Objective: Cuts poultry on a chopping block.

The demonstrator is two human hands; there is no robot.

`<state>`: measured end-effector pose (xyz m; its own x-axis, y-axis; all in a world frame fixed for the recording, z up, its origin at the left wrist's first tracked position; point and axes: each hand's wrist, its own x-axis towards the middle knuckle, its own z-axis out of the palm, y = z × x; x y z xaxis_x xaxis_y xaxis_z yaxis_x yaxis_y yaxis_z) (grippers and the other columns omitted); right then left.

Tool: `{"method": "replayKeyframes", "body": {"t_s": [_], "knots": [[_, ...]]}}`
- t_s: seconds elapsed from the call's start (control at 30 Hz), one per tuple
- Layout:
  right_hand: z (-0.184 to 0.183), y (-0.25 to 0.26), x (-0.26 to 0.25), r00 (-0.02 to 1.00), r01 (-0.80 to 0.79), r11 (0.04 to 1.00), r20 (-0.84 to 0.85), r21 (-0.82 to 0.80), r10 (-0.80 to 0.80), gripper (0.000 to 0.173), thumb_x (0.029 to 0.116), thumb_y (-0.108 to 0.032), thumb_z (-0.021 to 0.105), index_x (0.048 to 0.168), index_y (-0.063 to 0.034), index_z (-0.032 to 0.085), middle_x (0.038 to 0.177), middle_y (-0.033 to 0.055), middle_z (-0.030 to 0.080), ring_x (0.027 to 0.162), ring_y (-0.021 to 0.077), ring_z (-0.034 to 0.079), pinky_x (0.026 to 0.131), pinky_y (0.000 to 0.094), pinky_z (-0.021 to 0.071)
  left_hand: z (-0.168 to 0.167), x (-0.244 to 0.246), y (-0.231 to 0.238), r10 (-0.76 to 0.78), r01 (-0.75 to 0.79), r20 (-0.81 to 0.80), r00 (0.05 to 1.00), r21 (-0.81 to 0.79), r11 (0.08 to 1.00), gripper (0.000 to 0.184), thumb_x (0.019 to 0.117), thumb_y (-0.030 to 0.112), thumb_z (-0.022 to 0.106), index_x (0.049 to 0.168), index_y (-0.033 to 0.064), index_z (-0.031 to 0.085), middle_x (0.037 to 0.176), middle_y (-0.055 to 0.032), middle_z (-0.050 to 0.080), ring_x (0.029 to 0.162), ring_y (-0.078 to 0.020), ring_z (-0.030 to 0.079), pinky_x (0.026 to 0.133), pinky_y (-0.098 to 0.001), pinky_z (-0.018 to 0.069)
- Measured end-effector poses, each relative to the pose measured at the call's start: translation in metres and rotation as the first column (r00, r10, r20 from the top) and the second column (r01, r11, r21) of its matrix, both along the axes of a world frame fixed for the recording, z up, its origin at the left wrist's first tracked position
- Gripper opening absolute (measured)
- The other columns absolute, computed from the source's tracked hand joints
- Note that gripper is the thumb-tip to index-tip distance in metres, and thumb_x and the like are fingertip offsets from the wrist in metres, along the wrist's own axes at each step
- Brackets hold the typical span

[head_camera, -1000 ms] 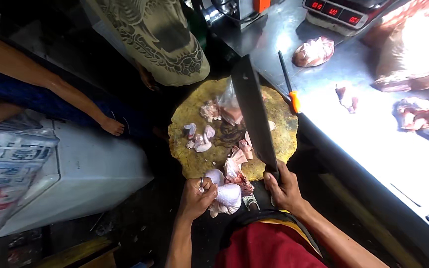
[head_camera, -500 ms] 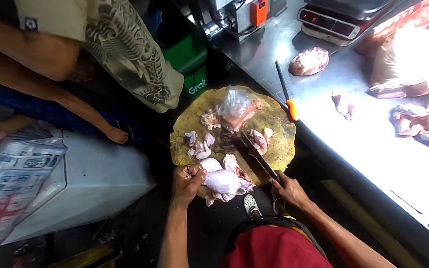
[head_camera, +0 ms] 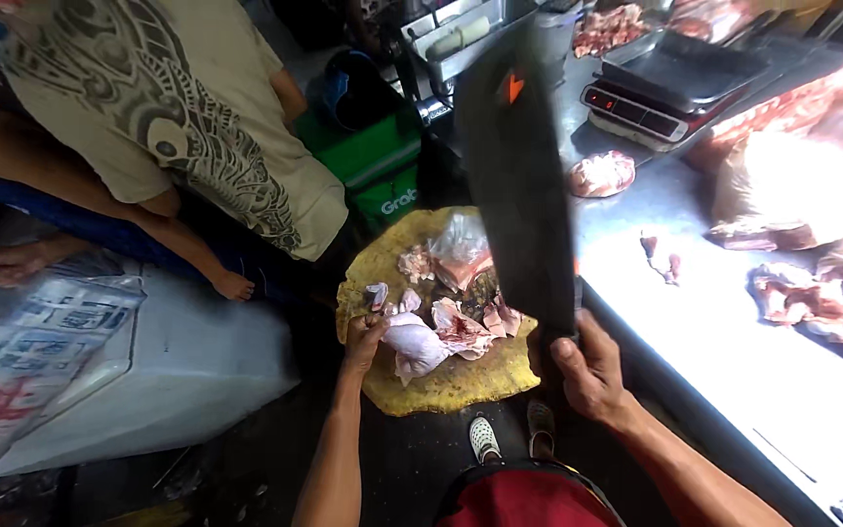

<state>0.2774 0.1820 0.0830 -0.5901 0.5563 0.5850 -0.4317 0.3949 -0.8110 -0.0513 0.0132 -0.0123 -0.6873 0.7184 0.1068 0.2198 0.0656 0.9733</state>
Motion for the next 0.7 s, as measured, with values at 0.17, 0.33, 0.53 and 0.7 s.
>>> {"method": "replayKeyframes", "body": {"t_s": [0.17,0.33,0.53,0.7], "knots": [[0.053,0.007,-0.041,0.91,-0.141,0.99,-0.393,0.004,0.131,0.052,0.1019,-0.067,0.041,0.114,-0.0222,0.064,0.08,-0.001,0.067,0.069,0.012,0.066,0.062,0.0322,0.0583,0.012,-0.002,0.002,-0.008,0.009,0.042,0.999,-0.035,0.999,0.034,0.0859,0.006,0.06,0.06,0.0237,0.045,0.058,0.0138,0.051,0.054,0.0017,0.049,0.055,-0.0196,0.0446],[-0.139,0.0,0.002,0.755,-0.101,0.983,0.655,0.153,-0.025,0.053,0.1056,-0.054,0.044,0.126,-0.0089,0.063,0.077,0.0099,0.068,0.066,0.0238,0.068,0.063,0.0467,0.058,0.01,-0.001,0.001,-0.005,0.007,0.061,0.998,-0.043,0.999,0.032,0.0857,0.007,0.061,0.061,0.0218,0.046,0.058,0.0118,0.051,0.054,-0.0003,0.049,0.056,-0.0209,0.0452],[-0.168,0.004,0.037,0.015,-0.139,0.983,0.993,-0.117,0.12,0.054,0.1022,-0.06,0.046,0.129,-0.0152,0.058,0.094,0.0172,0.071,0.091,0.0381,0.071,0.08,0.061,0.0558,0.021,-0.004,-0.013,-0.11,0.109,-0.012,0.994,-0.082,0.991,0.029,0.0864,0.007,0.062,0.064,0.0214,0.051,0.062,0.0117,0.056,0.057,-0.0005,0.053,0.058,-0.0216,0.0485],[-0.167,0.004,0.106,0.016,-0.075,0.99,0.992,-0.122,0.124,0.052,0.0998,-0.062,0.049,0.131,-0.0212,0.061,0.09,0.0146,0.071,0.086,0.0355,0.071,0.077,0.0598,0.0558,0.057,0.001,-0.048,-0.218,0.201,-0.167,0.962,-0.113,0.973,0.032,0.0843,0.017,0.064,0.06,0.026,0.045,0.057,0.0159,0.049,0.051,0.0035,0.046,0.05,-0.0171,0.04]]}}
